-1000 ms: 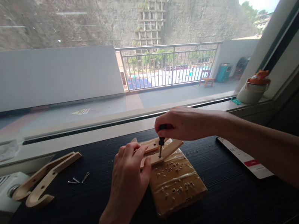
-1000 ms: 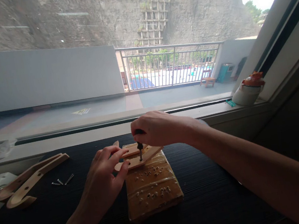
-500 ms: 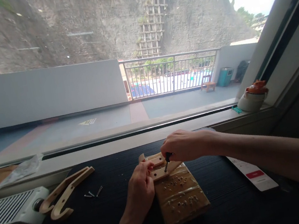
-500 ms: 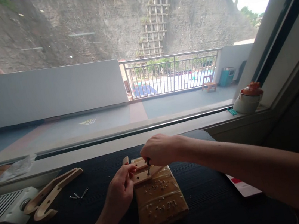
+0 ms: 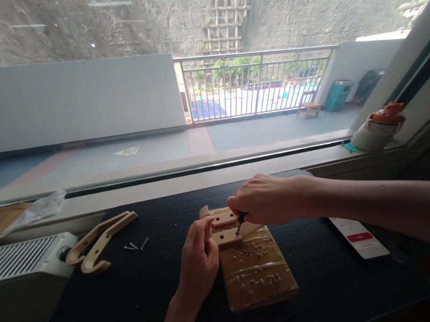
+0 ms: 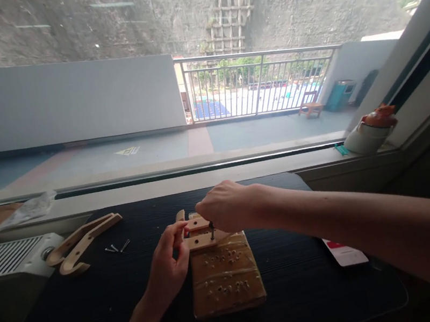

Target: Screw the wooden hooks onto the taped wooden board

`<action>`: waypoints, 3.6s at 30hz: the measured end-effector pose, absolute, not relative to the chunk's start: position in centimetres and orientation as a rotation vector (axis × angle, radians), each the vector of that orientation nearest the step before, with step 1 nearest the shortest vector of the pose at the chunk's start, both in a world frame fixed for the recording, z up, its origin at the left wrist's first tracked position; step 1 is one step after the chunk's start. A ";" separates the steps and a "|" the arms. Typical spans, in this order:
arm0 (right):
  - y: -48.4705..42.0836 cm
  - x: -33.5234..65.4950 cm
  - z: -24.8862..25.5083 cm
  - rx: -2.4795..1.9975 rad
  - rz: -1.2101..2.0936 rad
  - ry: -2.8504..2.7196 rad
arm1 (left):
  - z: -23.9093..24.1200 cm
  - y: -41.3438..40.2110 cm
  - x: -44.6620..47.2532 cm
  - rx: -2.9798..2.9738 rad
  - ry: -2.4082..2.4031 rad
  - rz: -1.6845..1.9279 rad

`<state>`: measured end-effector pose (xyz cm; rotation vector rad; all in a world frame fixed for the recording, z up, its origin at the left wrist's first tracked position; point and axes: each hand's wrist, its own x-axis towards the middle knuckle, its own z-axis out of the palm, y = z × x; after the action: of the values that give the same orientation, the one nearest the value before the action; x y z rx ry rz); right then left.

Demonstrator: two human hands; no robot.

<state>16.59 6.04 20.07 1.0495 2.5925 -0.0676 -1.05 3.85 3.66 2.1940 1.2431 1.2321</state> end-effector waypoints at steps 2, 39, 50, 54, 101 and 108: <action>6.1 16.5 20.0 1.063 -0.070 2.579 | 2.7 3.5 -1.2 2.154 1.302 1.344; 6.0 15.8 19.7 1.072 0.044 2.563 | -0.5 3.5 -1.8 2.129 1.315 1.426; 5.5 15.9 21.0 1.046 0.028 2.580 | -0.5 3.5 -2.1 2.167 1.257 1.426; 5.7 15.5 20.9 1.009 0.028 2.592 | -0.5 3.5 -2.1 2.164 1.255 1.434; 5.6 16.7 20.7 1.200 -0.038 2.642 | -0.3 3.4 -1.9 2.134 1.258 1.445; 5.5 16.6 21.4 1.105 -0.097 2.681 | -0.3 3.4 -1.9 2.141 1.262 1.449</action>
<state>16.64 5.46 21.42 1.1049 2.6810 -0.0967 -1.86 3.44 -0.25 2.1408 1.2624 1.4487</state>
